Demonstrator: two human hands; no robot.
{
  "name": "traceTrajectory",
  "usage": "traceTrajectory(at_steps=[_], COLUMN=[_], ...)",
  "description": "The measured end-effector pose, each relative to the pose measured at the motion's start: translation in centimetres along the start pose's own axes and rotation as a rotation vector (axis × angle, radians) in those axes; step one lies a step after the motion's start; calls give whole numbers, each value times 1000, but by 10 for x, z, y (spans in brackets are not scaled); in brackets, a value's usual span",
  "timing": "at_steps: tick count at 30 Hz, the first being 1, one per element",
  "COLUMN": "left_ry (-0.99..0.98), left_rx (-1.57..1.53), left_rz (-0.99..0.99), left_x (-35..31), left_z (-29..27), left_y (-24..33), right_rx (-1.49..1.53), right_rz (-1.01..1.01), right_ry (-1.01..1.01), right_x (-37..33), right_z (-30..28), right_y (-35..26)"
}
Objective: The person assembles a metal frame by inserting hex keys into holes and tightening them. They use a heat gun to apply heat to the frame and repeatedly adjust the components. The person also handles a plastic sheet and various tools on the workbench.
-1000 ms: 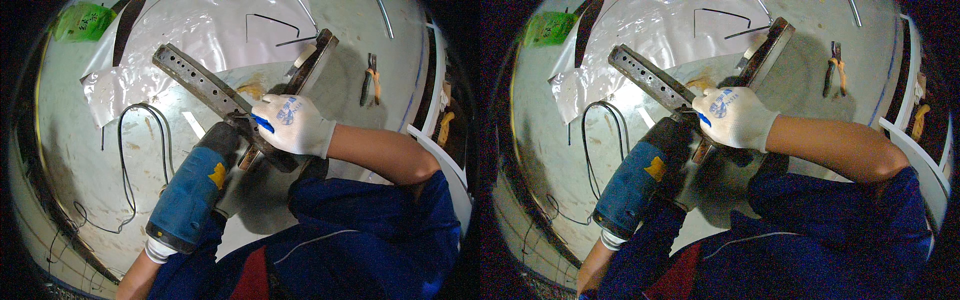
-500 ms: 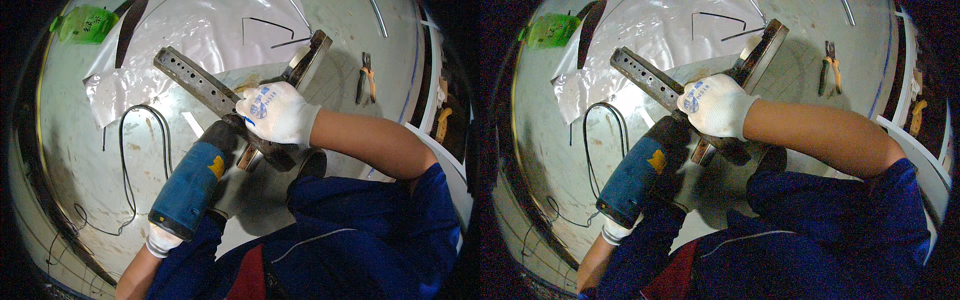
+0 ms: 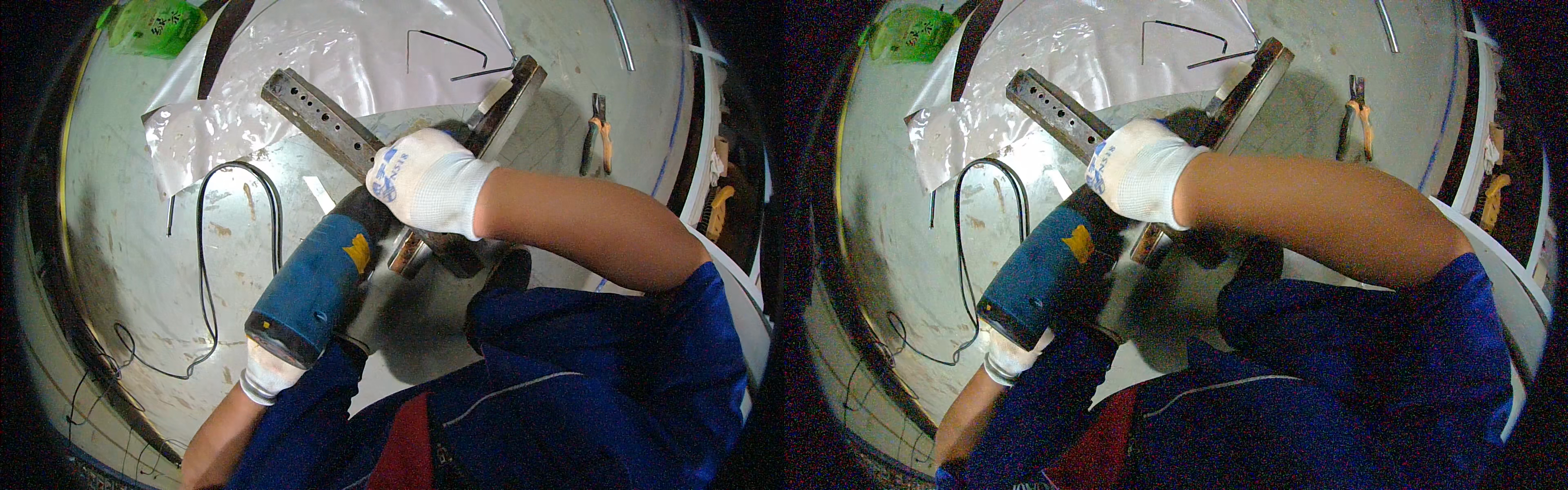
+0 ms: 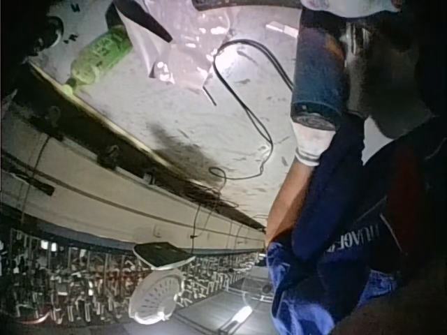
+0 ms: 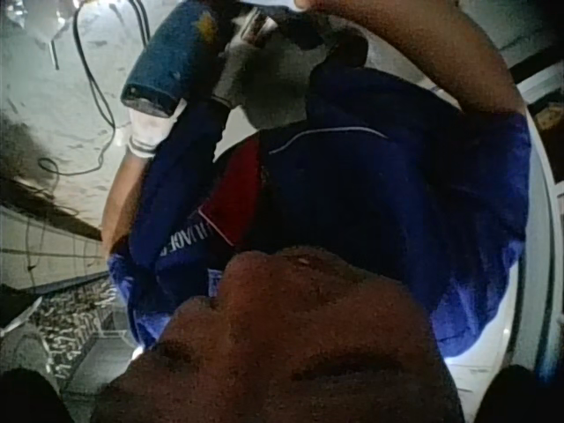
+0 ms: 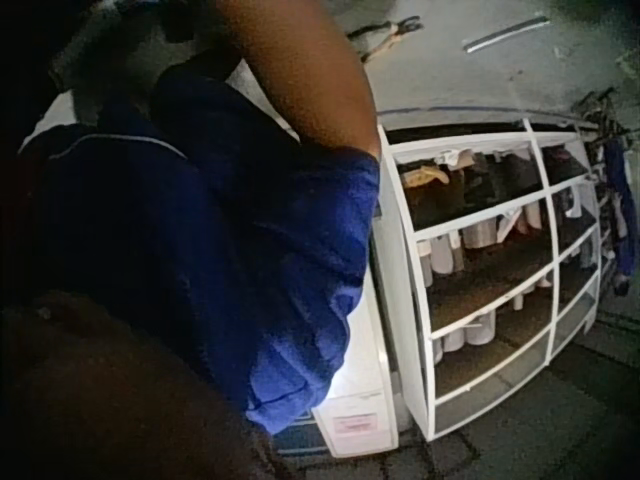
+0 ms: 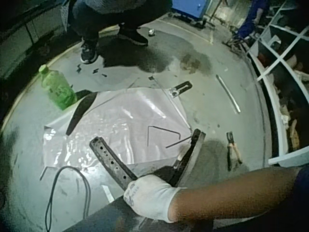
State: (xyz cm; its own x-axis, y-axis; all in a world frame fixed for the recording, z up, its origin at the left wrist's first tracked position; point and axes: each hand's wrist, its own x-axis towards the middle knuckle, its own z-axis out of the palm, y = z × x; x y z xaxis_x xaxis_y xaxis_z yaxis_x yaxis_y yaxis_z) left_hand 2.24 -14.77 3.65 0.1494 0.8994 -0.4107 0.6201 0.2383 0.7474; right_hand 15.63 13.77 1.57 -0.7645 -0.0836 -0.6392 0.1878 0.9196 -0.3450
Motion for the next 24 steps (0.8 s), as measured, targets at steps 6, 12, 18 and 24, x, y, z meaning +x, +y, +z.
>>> traceTrajectory(at_steps=[6,12,18,24], left_ry=[-20,45,106,126], left_rx=[5,-18,-116,45], left_rz=[-64,-173,-178,-219], left_x=[-5,-6,-14,-18], left_z=[8,11,13,28], left_y=[-11,-10,-19,-23], right_rx=[20,82,122,138], right_rz=[4,96,209,244], right_ry=[92,145,130,90], right_x=[11,2,-9,-25], right_z=[17,14,6,-4], right_y=[-10,-14,-13,-1])
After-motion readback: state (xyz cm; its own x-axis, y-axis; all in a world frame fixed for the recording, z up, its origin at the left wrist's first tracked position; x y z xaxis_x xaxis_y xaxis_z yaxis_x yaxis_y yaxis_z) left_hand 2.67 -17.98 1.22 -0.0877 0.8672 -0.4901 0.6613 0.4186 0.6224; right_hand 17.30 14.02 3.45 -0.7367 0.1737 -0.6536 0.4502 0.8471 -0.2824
